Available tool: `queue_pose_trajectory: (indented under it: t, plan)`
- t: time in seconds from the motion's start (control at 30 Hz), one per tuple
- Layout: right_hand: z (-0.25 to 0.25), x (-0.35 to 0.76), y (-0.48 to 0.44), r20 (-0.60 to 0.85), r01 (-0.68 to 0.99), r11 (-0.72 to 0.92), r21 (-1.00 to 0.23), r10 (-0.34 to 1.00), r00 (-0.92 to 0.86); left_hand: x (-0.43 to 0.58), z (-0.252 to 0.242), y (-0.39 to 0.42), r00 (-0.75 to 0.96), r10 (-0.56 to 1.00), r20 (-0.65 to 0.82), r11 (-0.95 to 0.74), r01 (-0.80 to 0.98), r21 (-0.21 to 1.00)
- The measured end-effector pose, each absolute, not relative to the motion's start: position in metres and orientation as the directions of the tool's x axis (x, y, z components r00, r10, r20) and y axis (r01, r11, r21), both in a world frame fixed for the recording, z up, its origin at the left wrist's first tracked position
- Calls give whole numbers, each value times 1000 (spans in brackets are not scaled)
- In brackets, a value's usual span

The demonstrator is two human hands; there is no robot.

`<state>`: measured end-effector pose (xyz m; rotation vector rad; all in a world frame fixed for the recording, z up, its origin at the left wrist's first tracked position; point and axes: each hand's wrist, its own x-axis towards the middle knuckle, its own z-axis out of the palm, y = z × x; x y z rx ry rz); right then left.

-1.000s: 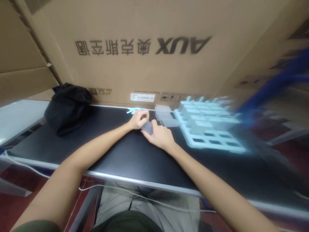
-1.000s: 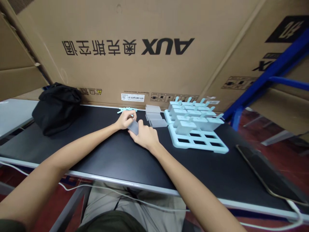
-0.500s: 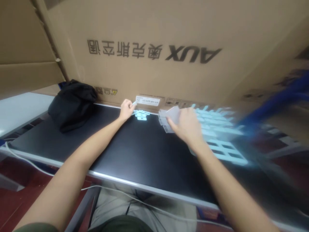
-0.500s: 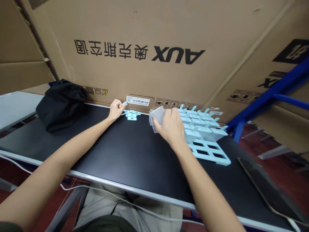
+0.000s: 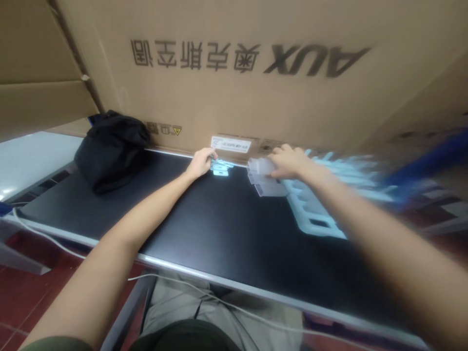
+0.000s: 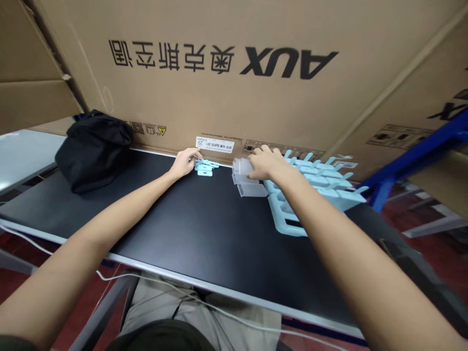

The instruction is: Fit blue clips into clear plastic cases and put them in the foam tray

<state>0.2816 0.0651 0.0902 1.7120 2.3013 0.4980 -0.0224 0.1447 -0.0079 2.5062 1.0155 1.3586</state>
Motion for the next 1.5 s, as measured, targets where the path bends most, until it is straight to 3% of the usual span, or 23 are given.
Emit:
queue_pose_trajectory:
  t: [0.13, 0.43, 0.63, 0.73, 0.83, 0.93, 1.03, 1.13, 1.3, 1.5]
  plan:
    - [92, 279, 76, -24, 879, 359, 313, 928, -371, -22, -8, 143, 369, 608, 703, -762, 519, 387]
    - [87, 273, 74, -44, 905, 341, 255, 939, -341, -21, -6, 137, 494, 656, 570, -753, 476, 454]
    - [83, 279, 78, -24, 913, 357, 195, 933, -360, -23, -7, 137, 485, 695, 531, -717, 523, 461]
    - [99, 282, 60, 117, 920, 333, 209, 925, -361, -22, -7, 138, 414, 728, 547, -671, 594, 444]
    - [122, 290, 27, 417, 946, 282, 159, 849, -323, -20, -7, 139, 351, 743, 570, -628, 661, 411]
    - [132, 302, -10, 702, 988, 155, -20, 705, -96, -19, -6, 139, 362, 694, 623, -658, 669, 345]
    - [115, 317, -40, 815, 979, 43, -200, 561, 142, -18, -5, 138, 352, 662, 662, -687, 639, 346]
    - [77, 333, -59, 795, 960, -34, -279, 552, 250, -18, -6, 136, 285, 712, 642, -634, 655, 411]
    - [11, 350, -69, 625, 916, -82, -393, 707, 331, -20, -11, 136, 222, 767, 602, -538, 733, 416]
    - [-3, 351, -67, 490, 855, -193, -481, 750, 445, -21, -14, 140, 236, 761, 604, -543, 742, 394]
